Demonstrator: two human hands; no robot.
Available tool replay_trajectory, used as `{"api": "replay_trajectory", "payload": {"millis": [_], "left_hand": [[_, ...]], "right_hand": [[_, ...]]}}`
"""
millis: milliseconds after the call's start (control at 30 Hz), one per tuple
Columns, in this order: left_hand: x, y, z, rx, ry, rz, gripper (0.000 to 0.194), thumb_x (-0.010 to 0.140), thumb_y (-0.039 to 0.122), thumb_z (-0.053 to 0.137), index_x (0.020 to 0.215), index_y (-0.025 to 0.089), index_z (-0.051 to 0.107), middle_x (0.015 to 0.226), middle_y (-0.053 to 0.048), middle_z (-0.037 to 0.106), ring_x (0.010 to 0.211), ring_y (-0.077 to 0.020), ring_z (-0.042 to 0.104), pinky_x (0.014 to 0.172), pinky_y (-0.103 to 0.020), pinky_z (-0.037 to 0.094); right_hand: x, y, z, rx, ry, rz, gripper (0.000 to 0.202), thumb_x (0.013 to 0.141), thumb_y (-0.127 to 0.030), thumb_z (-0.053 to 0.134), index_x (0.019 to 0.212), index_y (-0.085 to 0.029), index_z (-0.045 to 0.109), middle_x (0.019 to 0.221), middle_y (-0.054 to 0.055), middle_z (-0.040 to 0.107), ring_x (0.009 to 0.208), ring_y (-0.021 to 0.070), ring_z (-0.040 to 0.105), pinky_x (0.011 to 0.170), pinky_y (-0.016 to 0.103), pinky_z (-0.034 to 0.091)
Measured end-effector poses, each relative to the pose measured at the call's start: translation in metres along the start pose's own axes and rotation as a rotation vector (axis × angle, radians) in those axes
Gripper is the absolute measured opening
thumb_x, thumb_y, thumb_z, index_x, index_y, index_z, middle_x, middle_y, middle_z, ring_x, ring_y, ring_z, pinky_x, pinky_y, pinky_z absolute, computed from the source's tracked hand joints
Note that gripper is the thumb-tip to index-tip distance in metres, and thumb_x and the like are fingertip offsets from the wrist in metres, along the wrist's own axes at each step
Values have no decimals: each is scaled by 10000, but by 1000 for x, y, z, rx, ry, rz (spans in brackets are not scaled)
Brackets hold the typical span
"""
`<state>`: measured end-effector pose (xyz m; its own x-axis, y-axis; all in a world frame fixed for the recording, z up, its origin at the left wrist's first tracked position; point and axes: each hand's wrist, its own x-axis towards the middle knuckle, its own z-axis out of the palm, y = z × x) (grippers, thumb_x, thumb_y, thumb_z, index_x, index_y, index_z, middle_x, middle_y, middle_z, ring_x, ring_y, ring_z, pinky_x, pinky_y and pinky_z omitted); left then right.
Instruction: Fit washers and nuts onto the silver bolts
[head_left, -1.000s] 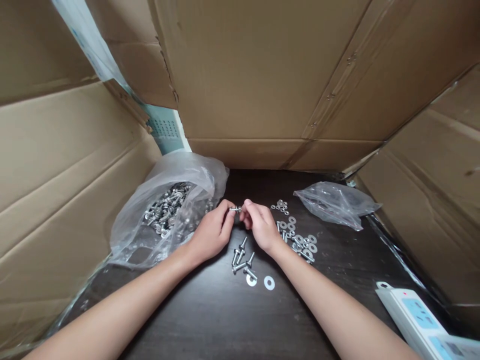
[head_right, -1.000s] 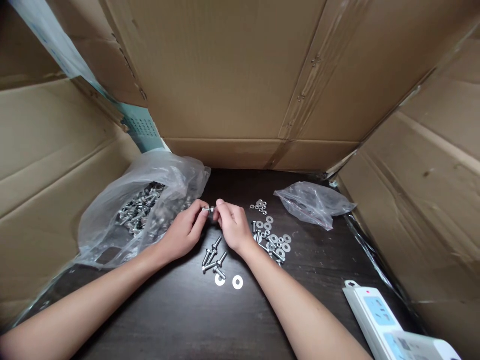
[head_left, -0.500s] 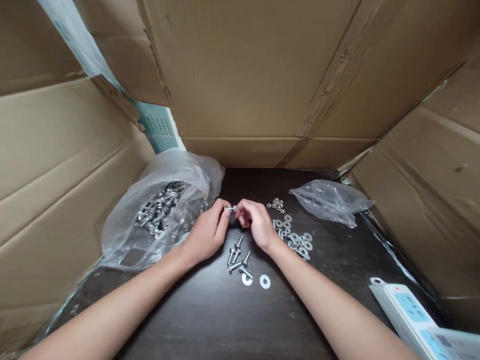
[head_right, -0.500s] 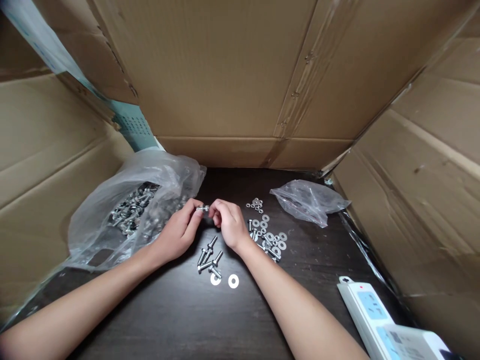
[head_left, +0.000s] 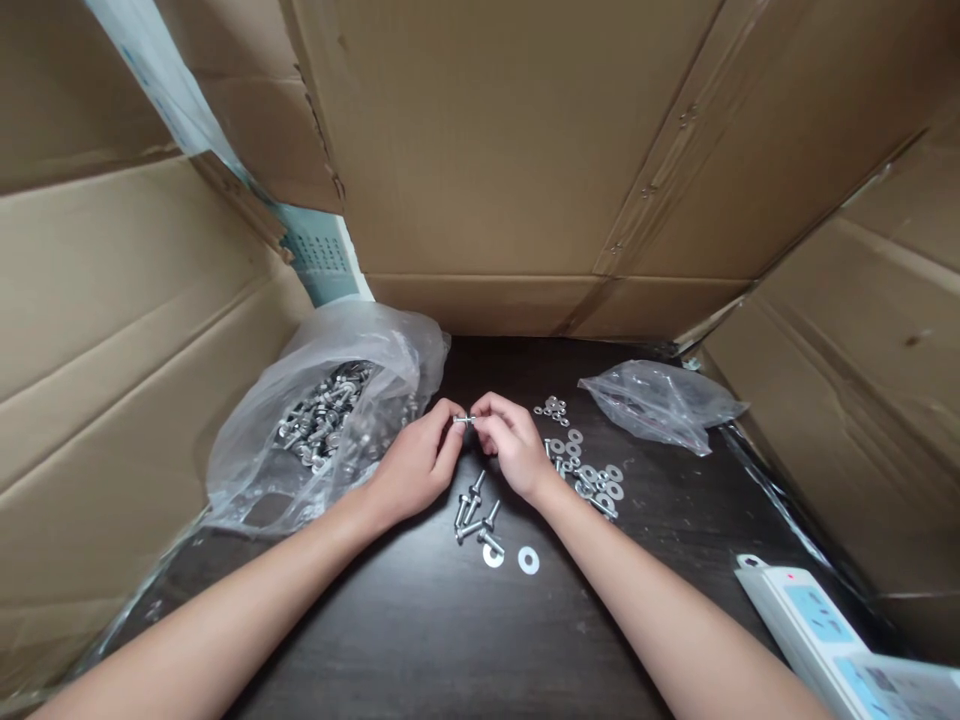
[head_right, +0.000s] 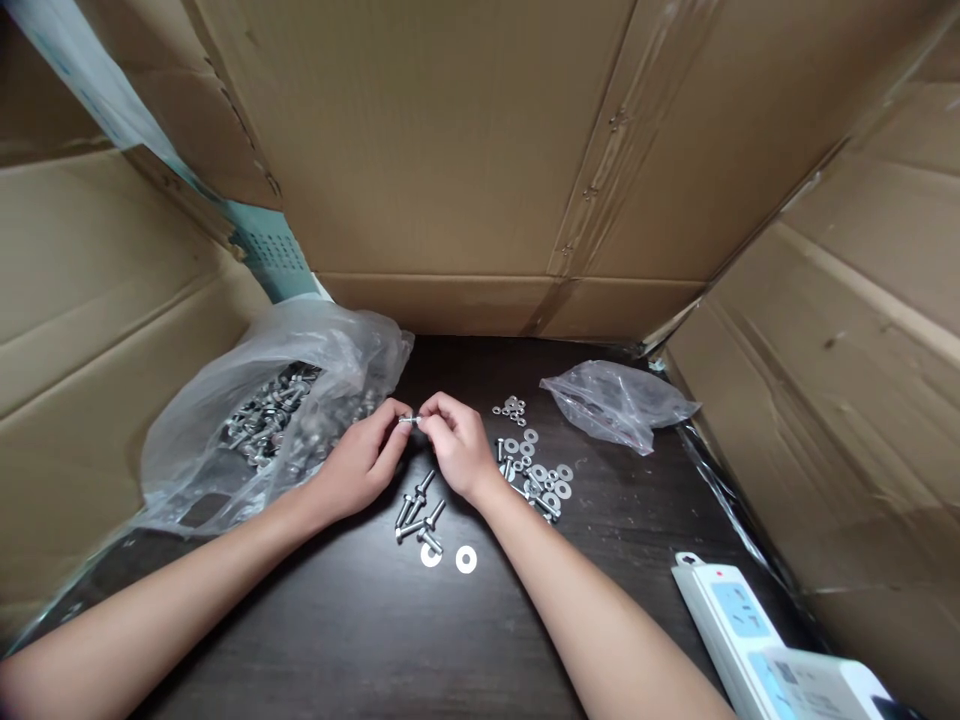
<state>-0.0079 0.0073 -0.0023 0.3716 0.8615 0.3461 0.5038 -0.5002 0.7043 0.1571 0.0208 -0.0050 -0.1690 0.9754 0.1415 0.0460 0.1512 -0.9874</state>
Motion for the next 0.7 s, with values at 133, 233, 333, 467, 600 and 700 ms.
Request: {"api": "replay_trajectory", "payload": {"millis": [133,233,333,467,600,700], "left_hand": [[0,-1,1,-1,-2,-13,159,1053,285,411,1017,200,540,893,-36,650,787,-200,632,753,-320,463],[0,-1,1,-1,-5,-17,149,1047,282,423,1018,198,542,884,-34,651,779,-200,629,750,-321,459],[0,-1,0,-18,-7,-13,152,1052,283,422,1018,196,542,889,-34,649,790,-197,629,762,-321,460],[0,0,-1,-42,-15,-3,170,1066,289,408,1015,198,542,904,-34,651,810,-192,629,787,-320,465],[-1,0,-1,-37,-12,-2,181,1073,299,395,1005,203,533,910,-38,651,816,-195,631,788,-324,469],[-1,0,-1,-35,-14,-5,188,1076,305,389,1008,205,533,911,-40,653,818,-198,636,787,-327,470]], "right_hand": [[0,1,0,-65,13,-25,206,832,-355,529,672,-225,534,558,-44,450,565,143,428,556,281,338],[1,2,1,-78,20,-40,237,851,-347,517,645,-228,517,542,-46,436,559,143,423,562,280,342],[0,2,2,-94,22,-29,305,882,-381,521,620,-227,505,530,-45,429,542,139,414,552,281,326],[0,3,2,-146,32,0,493,955,-509,489,556,-220,485,511,-32,433,519,133,417,551,290,318],[0,7,2,-121,54,25,565,980,-594,446,570,-213,523,517,-23,457,518,138,443,553,292,342],[0,7,1,-45,41,15,456,978,-507,448,637,-215,535,536,-33,449,531,142,444,549,286,354]]}}
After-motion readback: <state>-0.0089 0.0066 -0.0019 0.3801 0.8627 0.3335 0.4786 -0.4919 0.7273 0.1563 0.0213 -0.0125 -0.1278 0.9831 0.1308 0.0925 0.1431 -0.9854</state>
